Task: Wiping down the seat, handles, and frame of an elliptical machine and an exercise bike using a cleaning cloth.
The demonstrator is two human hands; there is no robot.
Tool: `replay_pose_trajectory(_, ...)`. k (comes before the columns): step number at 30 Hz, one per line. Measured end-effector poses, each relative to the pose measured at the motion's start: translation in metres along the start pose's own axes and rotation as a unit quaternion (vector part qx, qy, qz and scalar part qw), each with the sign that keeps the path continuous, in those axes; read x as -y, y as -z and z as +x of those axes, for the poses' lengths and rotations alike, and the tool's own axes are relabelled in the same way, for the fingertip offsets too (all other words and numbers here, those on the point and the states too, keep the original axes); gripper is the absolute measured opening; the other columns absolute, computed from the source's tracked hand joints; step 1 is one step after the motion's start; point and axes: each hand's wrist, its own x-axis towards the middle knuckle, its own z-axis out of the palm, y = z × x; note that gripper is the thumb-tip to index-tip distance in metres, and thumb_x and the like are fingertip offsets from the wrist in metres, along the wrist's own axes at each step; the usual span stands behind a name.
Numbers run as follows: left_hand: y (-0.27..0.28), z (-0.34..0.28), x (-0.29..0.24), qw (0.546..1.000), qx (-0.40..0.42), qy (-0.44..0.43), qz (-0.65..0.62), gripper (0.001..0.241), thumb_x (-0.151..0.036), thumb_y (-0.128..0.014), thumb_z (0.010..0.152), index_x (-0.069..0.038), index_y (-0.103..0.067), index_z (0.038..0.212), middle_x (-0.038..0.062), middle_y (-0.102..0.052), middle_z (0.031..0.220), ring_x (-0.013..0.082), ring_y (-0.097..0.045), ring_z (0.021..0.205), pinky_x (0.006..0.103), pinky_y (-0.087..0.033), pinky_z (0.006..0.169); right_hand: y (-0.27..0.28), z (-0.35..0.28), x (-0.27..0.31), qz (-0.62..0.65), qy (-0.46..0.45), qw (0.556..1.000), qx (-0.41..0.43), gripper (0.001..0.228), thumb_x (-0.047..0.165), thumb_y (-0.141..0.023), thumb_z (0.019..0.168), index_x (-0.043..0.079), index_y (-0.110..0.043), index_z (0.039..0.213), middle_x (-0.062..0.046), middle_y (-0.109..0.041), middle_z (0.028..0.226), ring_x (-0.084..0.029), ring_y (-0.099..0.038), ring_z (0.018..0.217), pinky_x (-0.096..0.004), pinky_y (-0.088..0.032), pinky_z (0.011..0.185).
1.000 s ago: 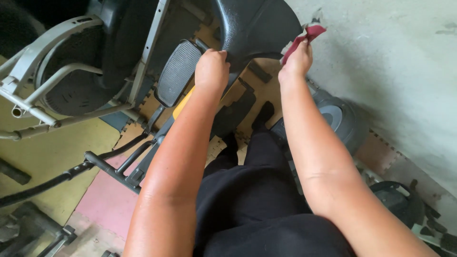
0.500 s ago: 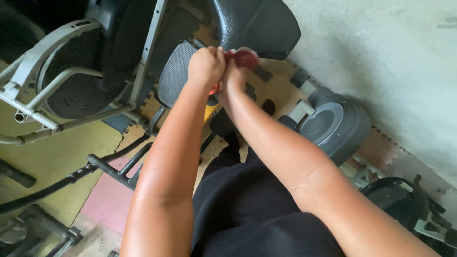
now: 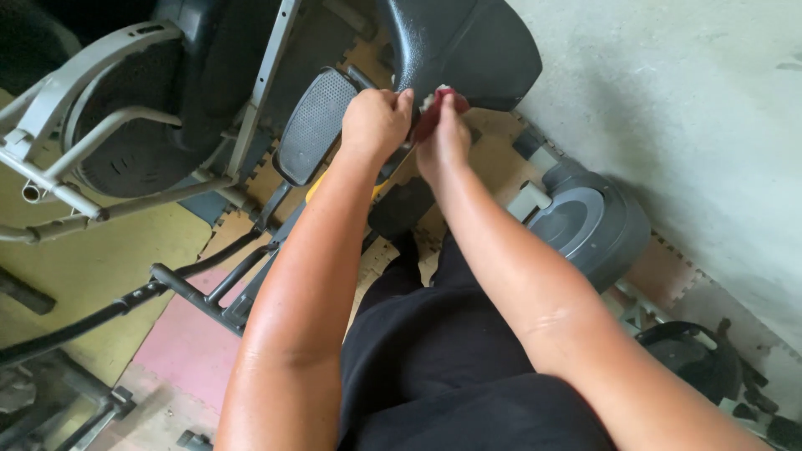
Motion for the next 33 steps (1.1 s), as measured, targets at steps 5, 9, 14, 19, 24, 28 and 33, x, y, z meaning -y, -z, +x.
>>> replay_pose_trajectory(5,0.000,0.003,0.000,1.000,-0.009,-0.010,0.010,0.043,-0.044,-0.060,0.095,-0.007,-0.082,0.089,0.021,-0.073,0.084,0.0402,-0.071,0.082,0.0481,-0.056,0.081,-0.050,-0.079,-0.027,0.033,-0.029,0.995,0.094,0.039,0.038,-0.052,0.107,0.007,-0.049,0.130,-0.007,-0.064,0.112,-0.017,-0.066,0.099,-0.035,-0.054,0.086)
replay_pose_trajectory(9,0.008,-0.001,-0.003,0.999,0.011,0.031,-0.044,0.043,-0.046,-0.059,0.093,-0.008,-0.080,0.097,0.021,-0.076,0.084,0.0383,-0.073,0.084,0.0446,-0.057,0.085,-0.030,-0.094,-0.069,-0.066,-0.052,0.973,0.214,0.033,0.028,-0.057,0.106,0.007,-0.050,0.131,-0.004,-0.061,0.109,-0.014,-0.059,0.091,-0.034,-0.048,0.076)
replay_pose_trajectory(14,0.003,0.009,0.046,0.990,0.027,0.069,-0.121,0.052,-0.053,-0.063,0.091,-0.006,-0.078,0.109,0.016,-0.079,0.095,0.0290,-0.077,0.092,0.0398,-0.058,0.089,-0.043,-0.112,-0.045,-0.304,-0.062,0.919,0.241,0.021,0.020,-0.058,0.103,0.006,-0.057,0.120,-0.001,-0.064,0.098,-0.010,-0.058,0.080,-0.028,-0.048,0.068)
replay_pose_trajectory(19,0.028,-0.024,0.066,0.958,0.174,0.136,-0.182,0.071,-0.064,-0.067,0.088,-0.016,-0.063,0.140,0.013,-0.069,0.123,0.0247,-0.066,0.112,0.0423,-0.051,0.096,-0.039,-0.105,0.025,-0.438,-0.107,0.836,0.313,0.016,0.009,-0.061,0.096,0.002,-0.061,0.110,-0.001,-0.061,0.085,-0.011,-0.056,0.070,-0.028,-0.048,0.064)
replay_pose_trajectory(24,0.032,-0.043,0.105,0.853,0.276,0.076,-0.436,0.061,-0.030,-0.090,0.082,0.001,-0.069,0.131,0.013,-0.074,0.117,0.0251,-0.070,0.110,0.0431,-0.055,0.099,-0.072,-0.110,0.091,-0.567,-0.027,0.773,0.283,0.031,0.017,-0.064,0.095,0.008,-0.058,0.124,-0.003,-0.069,0.099,-0.014,-0.065,0.090,-0.030,-0.055,0.079)
replay_pose_trajectory(28,0.056,-0.063,0.109,0.818,0.151,0.155,-0.533,0.053,-0.013,-0.086,0.078,0.002,-0.069,0.126,0.011,-0.076,0.107,0.0266,-0.072,0.096,0.0426,-0.061,0.088,-0.069,-0.073,0.113,-0.603,0.124,0.743,0.263,0.042,0.025,-0.069,0.098,0.009,-0.055,0.134,-0.009,-0.069,0.125,-0.019,-0.068,0.117,-0.032,-0.058,0.099)
replay_pose_trajectory(33,0.013,-0.069,0.121,0.755,-0.058,0.170,-0.630,0.048,0.002,-0.064,0.076,-0.006,-0.060,0.123,0.011,-0.072,0.107,0.0266,-0.074,0.094,0.0419,-0.064,0.086,-0.077,-0.036,0.138,-0.766,0.360,0.498,0.190,0.051,0.034,-0.071,0.103,0.017,-0.053,0.148,-0.020,-0.034,0.161,-0.036,-0.030,0.150,-0.052,-0.027,0.122)
